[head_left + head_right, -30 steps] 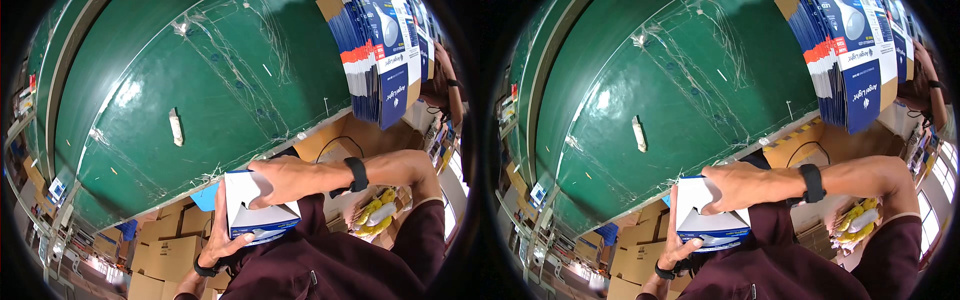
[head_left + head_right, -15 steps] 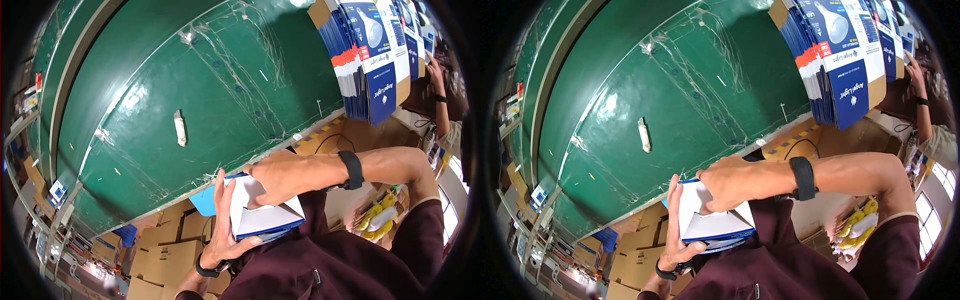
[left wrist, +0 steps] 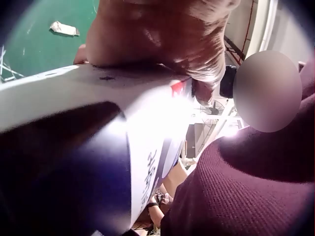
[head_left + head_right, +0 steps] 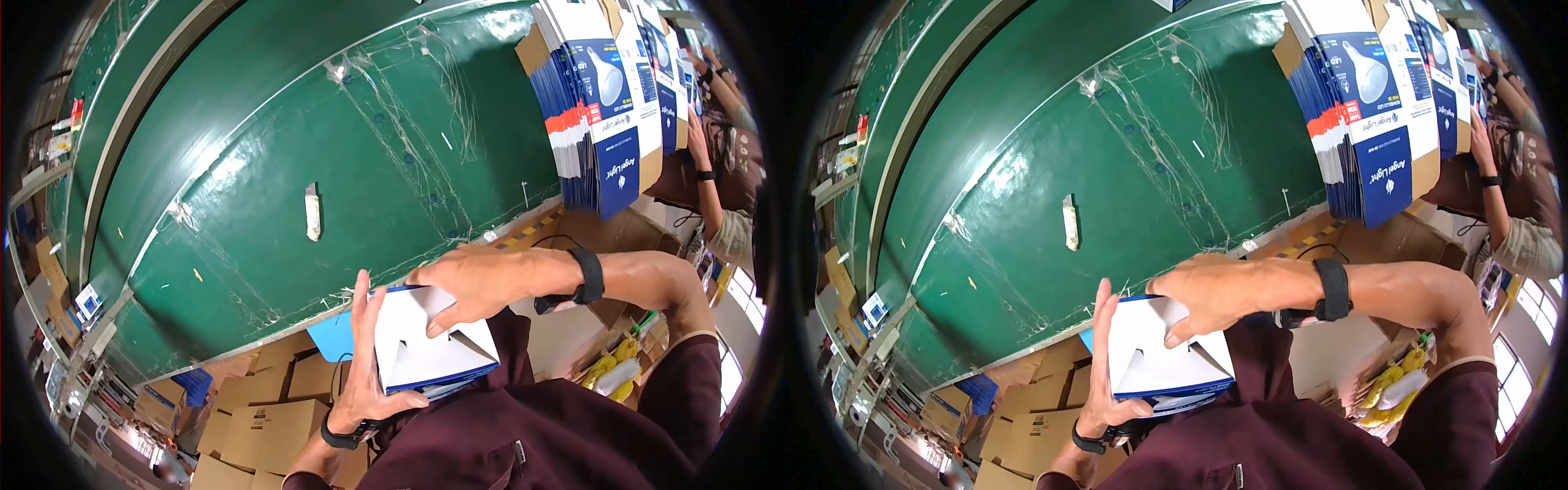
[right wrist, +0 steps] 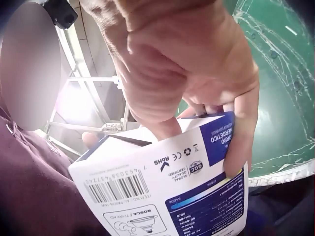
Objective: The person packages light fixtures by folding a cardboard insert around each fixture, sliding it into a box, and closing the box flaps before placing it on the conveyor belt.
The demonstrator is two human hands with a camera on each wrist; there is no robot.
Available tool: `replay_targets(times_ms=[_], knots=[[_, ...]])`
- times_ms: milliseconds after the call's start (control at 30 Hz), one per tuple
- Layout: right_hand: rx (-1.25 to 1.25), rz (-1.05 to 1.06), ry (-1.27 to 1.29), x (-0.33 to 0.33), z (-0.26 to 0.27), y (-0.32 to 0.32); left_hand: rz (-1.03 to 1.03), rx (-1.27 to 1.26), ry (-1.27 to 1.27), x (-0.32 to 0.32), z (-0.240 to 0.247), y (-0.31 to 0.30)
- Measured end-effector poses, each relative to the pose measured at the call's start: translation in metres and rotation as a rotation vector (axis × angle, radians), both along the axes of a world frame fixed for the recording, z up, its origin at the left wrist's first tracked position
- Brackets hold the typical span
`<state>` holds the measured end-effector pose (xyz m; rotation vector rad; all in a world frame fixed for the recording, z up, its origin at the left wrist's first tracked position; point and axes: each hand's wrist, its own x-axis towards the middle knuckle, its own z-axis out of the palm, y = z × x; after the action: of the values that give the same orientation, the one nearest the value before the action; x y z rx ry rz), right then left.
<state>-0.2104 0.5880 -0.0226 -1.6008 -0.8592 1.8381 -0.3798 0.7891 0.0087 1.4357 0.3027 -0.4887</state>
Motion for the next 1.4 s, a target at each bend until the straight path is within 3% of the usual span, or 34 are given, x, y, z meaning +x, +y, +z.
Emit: replay_targets(times_ms=[100, 300, 367, 433, 467, 567, 700, 767, 900, 967, 1033, 1067, 1100, 1167, 1233, 1300, 1367, 1400], knots=[[0.126, -0.200, -0.046, -0.017, -0.007, -0.003, -0.020, -0.032, 0.020, -0.005, -0.014, 0.011], [0.096, -0.092, -0.226, -0.035, -0.008, 0.011, -0.073, -0.038, 0.010, -0.016, -0.028, 0.023], [0.140, -0.185, -0.123, -0.038, -0.007, 0.012, -0.004, -0.101, 0.053, -0.012, -0.023, 0.010], [0.155, -0.209, 0.024, -0.033, -0.014, 0.013, -0.104, -0.075, -0.043, -0.013, -0.029, 0.014], [0.091, -0.237, -0.055, -0.034, -0.008, 0.018, -0.113, -0.062, -0.076, -0.014, -0.030, 0.013], [0.022, -0.117, 0.025, -0.014, -0.011, 0.028, -0.052, -0.103, -0.012, -0.021, -0.032, 0.009], [0.078, -0.052, -0.028, -0.043, -0.026, 0.027, 0.030, -0.134, 0.121, -0.023, -0.029, 0.007], [0.122, -0.189, 0.044, -0.041, -0.027, 0.016, 0.006, -0.089, 0.055, -0.023, -0.031, 0.013], [-0.059, -0.593, 0.146, -0.007, -0.008, -0.016, 0.308, -0.072, 0.098, -0.019, -0.031, 0.019], [-0.011, -0.844, 0.362, -0.053, -0.025, -0.048, 0.400, -0.031, 0.060, -0.017, -0.035, 0.024], [0.093, -0.885, 0.463, -0.098, -0.021, -0.057, 0.572, 0.033, 0.135, -0.008, -0.045, 0.019], [0.128, -0.955, 0.421, -0.106, -0.013, -0.059, 0.650, -0.023, 0.205, 0.002, -0.047, 0.020], [0.162, -1.021, 0.378, -0.109, -0.005, -0.061, 0.779, -0.287, 0.475, 0.023, -0.042, 0.026], [0.154, -1.062, 0.055, -0.098, 0.031, -0.072, 0.777, -0.665, 0.539, 0.049, -0.060, 0.039], [0.228, -1.025, -0.391, -0.094, 0.074, -0.079, 0.709, -0.801, 0.519, 0.062, -0.073, 0.042], [0.145, -1.023, -0.546, -0.117, 0.102, -0.102, 0.732, -0.836, 0.473, 0.075, -0.080, 0.029], [0.293, -1.021, -0.625, -0.126, 0.115, -0.087, 0.723, -0.943, 0.459, 0.081, -0.087, 0.019], [0.184, -0.939, -0.682, -0.128, 0.118, -0.077, 0.702, -0.933, 0.438, 0.081, -0.088, 0.015]])
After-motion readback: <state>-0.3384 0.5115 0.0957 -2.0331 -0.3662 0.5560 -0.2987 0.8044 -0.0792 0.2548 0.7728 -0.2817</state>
